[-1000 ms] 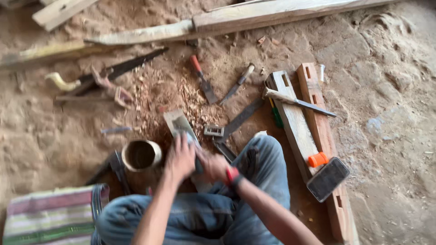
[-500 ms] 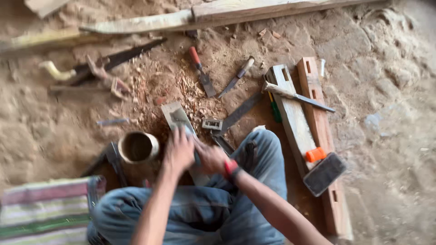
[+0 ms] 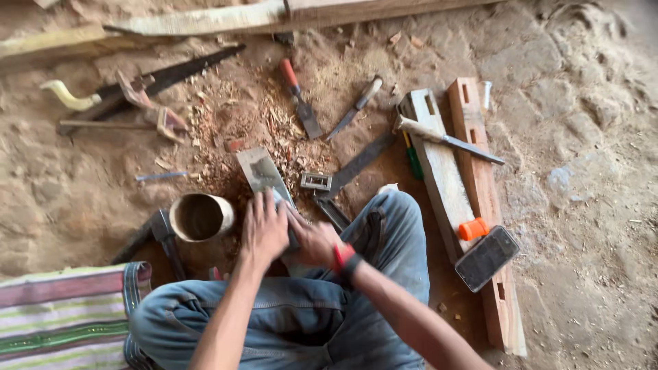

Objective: The person sits on the ground and sharpens a small metal tool on a grinding stone. They repeatedly rub the tool against the stone, occasionally dipping it into a container of liquid, and inspect the edge between strokes.

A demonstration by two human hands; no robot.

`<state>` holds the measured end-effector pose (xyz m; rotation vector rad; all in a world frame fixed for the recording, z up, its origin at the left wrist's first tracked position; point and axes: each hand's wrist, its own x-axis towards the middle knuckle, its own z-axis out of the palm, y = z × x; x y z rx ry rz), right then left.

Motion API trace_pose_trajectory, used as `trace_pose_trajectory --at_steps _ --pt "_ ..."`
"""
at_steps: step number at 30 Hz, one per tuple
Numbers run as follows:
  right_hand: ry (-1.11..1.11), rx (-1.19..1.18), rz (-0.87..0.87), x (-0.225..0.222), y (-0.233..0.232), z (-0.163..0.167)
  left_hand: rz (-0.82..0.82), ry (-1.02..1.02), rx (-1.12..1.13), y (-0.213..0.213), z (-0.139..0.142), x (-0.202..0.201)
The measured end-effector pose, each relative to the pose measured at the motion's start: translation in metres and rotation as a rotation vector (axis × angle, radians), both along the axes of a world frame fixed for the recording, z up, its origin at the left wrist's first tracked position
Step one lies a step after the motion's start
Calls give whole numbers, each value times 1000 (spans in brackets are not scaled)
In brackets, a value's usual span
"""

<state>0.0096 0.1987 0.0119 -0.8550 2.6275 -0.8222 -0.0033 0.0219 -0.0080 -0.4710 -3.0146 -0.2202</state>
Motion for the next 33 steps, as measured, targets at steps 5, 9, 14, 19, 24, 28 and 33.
trace_pose_trajectory --at_steps 5,9,14,19,24,28,33 --pt "125 49 81 -34 -6 -22 76 -21 -53 -1 7 -21" --pt "457 -233 47 49 22 -18 -166 -186 -27 0 4 45" --pt "122 -130 -29 18 2 -8 -143 -81 -102 -12 4 11" --pt "18 68 59 -49 -18 -4 18 -238 -65 -17 24 -42" --pt "2 -65 22 42 20 3 -136 -160 33 0 15 40" --pt "267 -283 56 32 11 -8 -162 -94 29 -10 3 31" --pt "-108 177 12 -55 -25 -10 -31 -33 -8 -27 14 -46"
